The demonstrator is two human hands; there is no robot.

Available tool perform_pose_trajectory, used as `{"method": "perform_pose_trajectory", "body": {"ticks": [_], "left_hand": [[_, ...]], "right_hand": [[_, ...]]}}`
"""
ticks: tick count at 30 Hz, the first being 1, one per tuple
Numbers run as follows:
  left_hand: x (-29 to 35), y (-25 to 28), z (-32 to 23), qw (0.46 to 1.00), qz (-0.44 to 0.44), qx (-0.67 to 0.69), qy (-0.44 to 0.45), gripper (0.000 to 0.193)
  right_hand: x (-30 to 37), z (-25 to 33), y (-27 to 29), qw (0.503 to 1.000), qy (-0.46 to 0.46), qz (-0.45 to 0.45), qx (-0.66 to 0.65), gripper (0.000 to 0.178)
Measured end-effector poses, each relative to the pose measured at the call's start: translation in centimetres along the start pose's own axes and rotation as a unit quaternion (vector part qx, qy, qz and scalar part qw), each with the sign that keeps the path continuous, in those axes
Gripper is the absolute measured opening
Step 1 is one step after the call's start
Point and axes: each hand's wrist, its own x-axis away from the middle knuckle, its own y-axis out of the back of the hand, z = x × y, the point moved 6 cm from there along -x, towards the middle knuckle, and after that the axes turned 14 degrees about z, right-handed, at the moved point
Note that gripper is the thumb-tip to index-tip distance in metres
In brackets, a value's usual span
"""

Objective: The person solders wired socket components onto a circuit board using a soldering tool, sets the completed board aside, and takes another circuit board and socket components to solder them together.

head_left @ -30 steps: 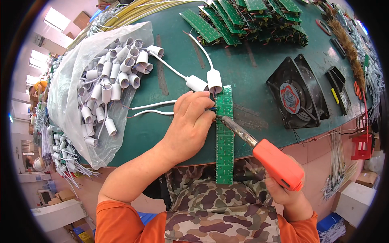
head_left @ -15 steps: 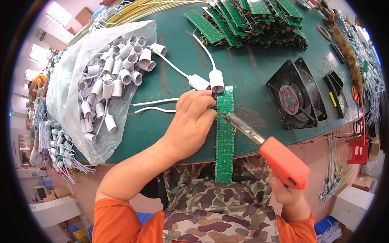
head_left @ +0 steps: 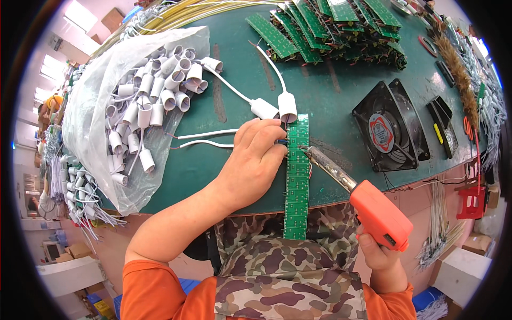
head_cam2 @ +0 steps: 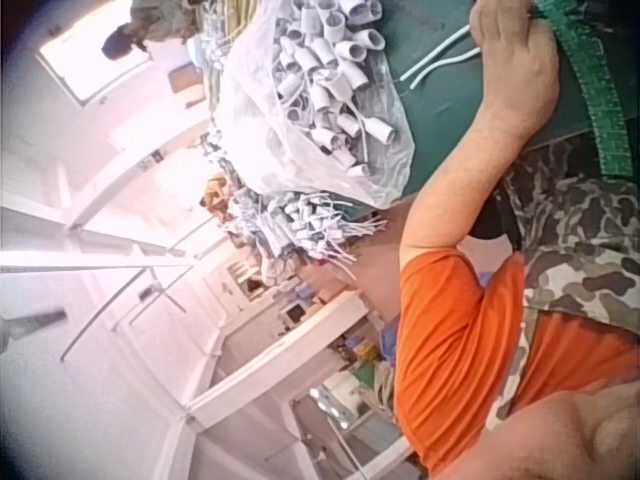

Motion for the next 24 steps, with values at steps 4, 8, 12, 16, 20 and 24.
{"method": "perform_pose_trajectory", "body": {"ticks": [4,8,12,16,20,24], "left_hand": [[0.0,0.0,0.1,1.0,0.009,0.008,0.002,0.031],[0.0,0.2,0.3,1.0,0.003,0.029,-0.002,0.03],[0.0,0.4,0.3,0.998,0.015,0.057,-0.004,0.029],[0.0,0.6,0.5,0.998,0.026,0.054,-0.02,0.029],[0.1,0.7,0.5,0.998,0.02,0.05,-0.026,0.028],[0.1,0.6,0.5,0.998,-0.002,0.055,-0.025,0.028]], "right_hand": [[0.4,-0.4,0.1,1.0,-0.001,0.013,-0.004,0.038],[1.1,-0.9,-0.1,0.999,0.031,0.02,0.037,0.047],[1.6,-1.3,0.0,0.996,0.046,0.024,0.068,0.055],[1.9,-1.8,0.1,0.998,0.033,0.023,0.055,0.055],[1.9,-1.8,0.1,0.997,0.045,0.027,0.059,0.058],[1.7,-1.8,0.0,0.995,0.059,0.031,0.07,0.059]]}}
